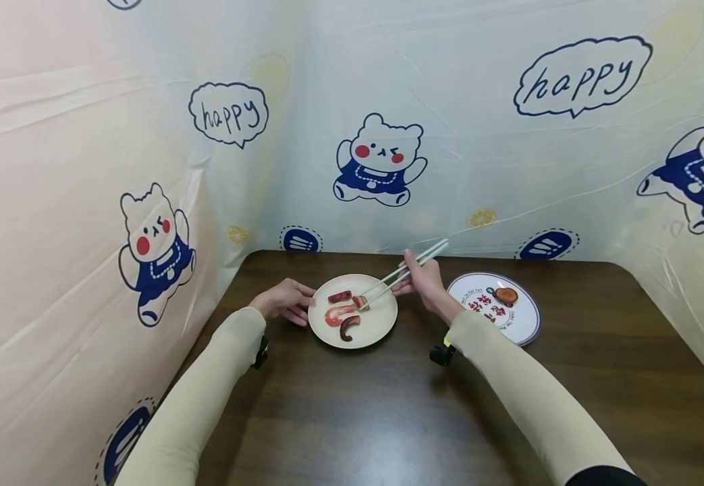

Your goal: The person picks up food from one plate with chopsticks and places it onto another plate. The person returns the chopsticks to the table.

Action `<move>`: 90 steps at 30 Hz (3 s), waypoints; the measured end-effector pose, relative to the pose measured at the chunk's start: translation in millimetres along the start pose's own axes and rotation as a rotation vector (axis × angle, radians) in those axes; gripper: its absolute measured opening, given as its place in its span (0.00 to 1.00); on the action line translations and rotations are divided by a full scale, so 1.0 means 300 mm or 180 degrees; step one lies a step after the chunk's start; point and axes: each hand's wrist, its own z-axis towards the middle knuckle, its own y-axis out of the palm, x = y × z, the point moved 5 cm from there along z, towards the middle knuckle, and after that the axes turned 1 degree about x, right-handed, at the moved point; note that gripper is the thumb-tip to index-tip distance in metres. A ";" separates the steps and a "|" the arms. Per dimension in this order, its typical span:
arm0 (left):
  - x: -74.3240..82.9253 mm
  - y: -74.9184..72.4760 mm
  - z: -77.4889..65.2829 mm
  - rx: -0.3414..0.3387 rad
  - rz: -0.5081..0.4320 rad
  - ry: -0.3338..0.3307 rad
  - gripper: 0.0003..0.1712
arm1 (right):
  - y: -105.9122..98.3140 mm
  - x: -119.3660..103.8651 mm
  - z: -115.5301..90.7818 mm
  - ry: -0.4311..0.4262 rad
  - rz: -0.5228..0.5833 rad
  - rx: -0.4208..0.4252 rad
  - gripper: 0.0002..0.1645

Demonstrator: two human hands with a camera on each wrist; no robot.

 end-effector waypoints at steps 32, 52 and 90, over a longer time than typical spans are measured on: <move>0.018 -0.005 0.002 -0.0015 0.0001 0.0002 0.28 | 0.078 -0.058 -0.009 -0.0359 -0.0459 -0.0078 0.27; 0.007 -0.001 0.003 -0.0008 0.0002 -0.0005 0.27 | 0.088 -0.058 -0.028 -0.0335 -0.0486 -0.0161 0.30; 0.010 -0.005 -0.003 0.0072 0.0097 0.0022 0.27 | -0.079 -0.082 -0.104 -0.0175 0.0244 0.0147 0.34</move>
